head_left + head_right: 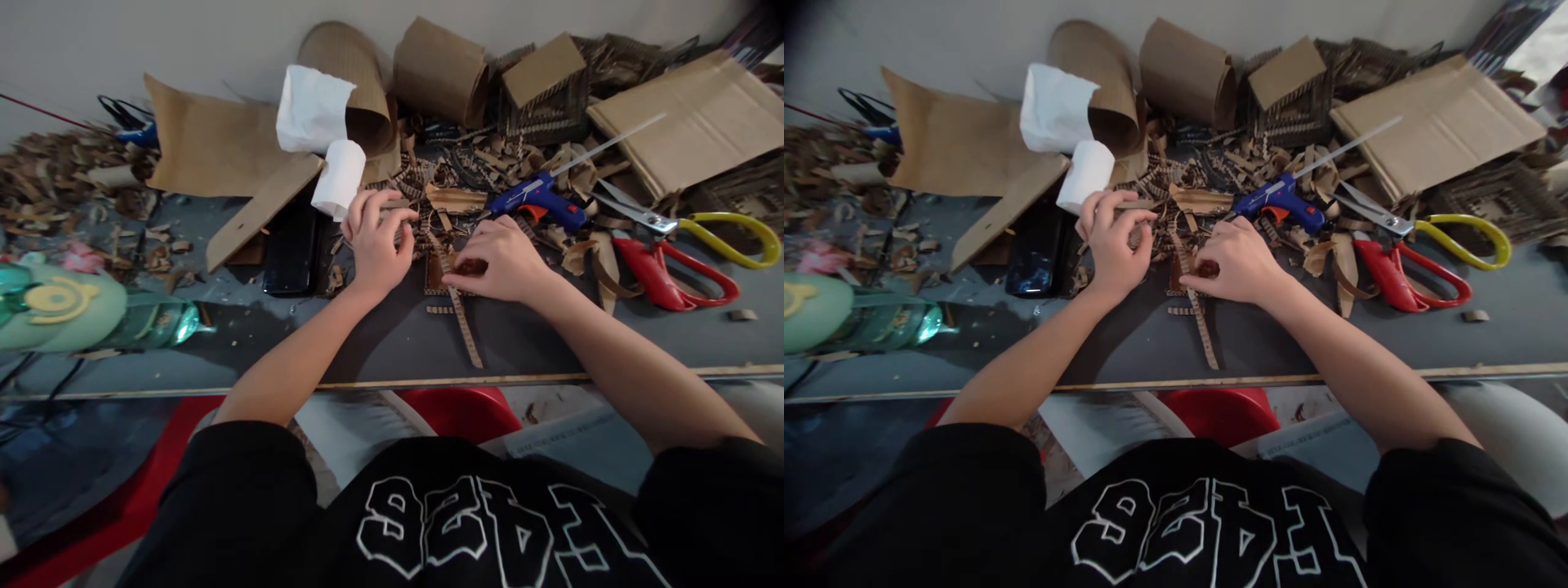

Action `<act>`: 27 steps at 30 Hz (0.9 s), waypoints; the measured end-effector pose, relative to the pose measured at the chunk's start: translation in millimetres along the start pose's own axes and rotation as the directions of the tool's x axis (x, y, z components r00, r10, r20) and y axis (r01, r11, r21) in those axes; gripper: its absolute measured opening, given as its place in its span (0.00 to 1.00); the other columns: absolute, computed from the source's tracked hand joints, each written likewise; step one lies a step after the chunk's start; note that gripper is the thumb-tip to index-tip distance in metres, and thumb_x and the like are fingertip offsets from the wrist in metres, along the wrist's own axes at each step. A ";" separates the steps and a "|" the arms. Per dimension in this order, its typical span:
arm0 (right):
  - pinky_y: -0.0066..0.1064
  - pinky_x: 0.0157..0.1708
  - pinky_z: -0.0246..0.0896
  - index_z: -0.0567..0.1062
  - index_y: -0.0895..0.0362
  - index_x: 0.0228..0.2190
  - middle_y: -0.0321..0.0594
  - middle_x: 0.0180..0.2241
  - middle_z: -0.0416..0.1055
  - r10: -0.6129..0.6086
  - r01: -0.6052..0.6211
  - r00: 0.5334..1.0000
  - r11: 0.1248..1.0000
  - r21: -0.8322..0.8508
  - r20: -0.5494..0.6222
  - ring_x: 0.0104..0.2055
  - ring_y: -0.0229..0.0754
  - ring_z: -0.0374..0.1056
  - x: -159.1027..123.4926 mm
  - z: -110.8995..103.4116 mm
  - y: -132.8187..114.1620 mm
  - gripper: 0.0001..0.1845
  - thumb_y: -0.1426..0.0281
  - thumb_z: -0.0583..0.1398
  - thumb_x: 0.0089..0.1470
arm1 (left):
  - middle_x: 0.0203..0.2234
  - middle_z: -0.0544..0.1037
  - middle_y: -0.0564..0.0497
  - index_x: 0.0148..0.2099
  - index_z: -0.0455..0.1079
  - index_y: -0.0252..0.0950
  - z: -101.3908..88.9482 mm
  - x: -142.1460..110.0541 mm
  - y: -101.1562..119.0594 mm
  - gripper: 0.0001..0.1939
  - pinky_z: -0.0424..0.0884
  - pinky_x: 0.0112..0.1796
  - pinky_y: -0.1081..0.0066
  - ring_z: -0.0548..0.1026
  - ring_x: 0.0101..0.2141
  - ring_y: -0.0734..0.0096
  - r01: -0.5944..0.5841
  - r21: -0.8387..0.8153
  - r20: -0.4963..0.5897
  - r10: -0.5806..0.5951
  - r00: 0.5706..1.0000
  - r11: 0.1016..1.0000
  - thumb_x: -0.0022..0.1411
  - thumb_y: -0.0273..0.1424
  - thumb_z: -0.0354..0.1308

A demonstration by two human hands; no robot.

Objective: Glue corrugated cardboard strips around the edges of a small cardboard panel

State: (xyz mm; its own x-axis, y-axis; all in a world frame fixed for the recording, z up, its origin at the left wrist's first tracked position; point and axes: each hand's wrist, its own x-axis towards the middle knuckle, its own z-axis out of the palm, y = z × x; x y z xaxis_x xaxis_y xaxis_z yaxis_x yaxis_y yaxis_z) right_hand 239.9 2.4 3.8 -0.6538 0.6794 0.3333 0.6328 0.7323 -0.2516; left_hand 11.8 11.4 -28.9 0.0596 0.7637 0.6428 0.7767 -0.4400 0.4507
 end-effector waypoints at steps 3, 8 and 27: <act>0.39 0.42 0.54 0.81 0.54 0.24 0.39 0.23 0.73 0.002 -0.002 1.000 0.999 0.054 0.002 0.36 0.46 0.67 0.2 0.6 -0.1 0.15 0.56 0.66 0.54 | 0.51 0.77 0.45 0.38 0.75 0.42 3.2 -0.5 -1.9 0.10 0.58 0.60 0.43 0.66 0.59 0.46 -0.048 0.028 0.028 0.047 0.998 0.998 0.66 0.40 0.57; 0.38 0.40 0.55 0.81 0.54 0.25 0.38 0.24 0.75 0.014 -0.016 1.000 0.989 0.148 0.013 0.34 0.43 0.67 0.8 2.9 1.9 0.15 0.57 0.66 0.54 | 0.46 0.79 0.45 0.34 0.76 0.40 7.2 -1.0 -6.5 0.12 0.61 0.57 0.46 0.69 0.56 0.49 -0.081 0.045 0.098 0.076 0.992 0.996 0.65 0.42 0.58; 0.43 0.43 0.63 0.79 0.52 0.29 0.39 0.29 0.76 0.026 -0.021 0.951 1.000 0.021 -0.309 0.40 0.49 0.71 -0.9 -1.7 -4.1 0.10 0.63 0.60 0.58 | 0.50 0.78 0.44 0.37 0.76 0.40 8.2 2.6 -3.3 0.23 0.70 0.57 0.51 0.74 0.54 0.60 0.047 -0.320 0.180 0.012 0.984 0.946 0.65 0.54 0.56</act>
State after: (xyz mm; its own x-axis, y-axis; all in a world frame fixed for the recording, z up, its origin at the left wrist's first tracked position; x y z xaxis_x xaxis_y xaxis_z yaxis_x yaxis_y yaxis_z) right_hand 238.6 -1.2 6.1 -0.4765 0.6509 0.5910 0.6373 0.7188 -0.2778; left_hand 14.4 18.7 -33.7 0.1810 0.8312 0.5257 0.5371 -0.5313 0.6552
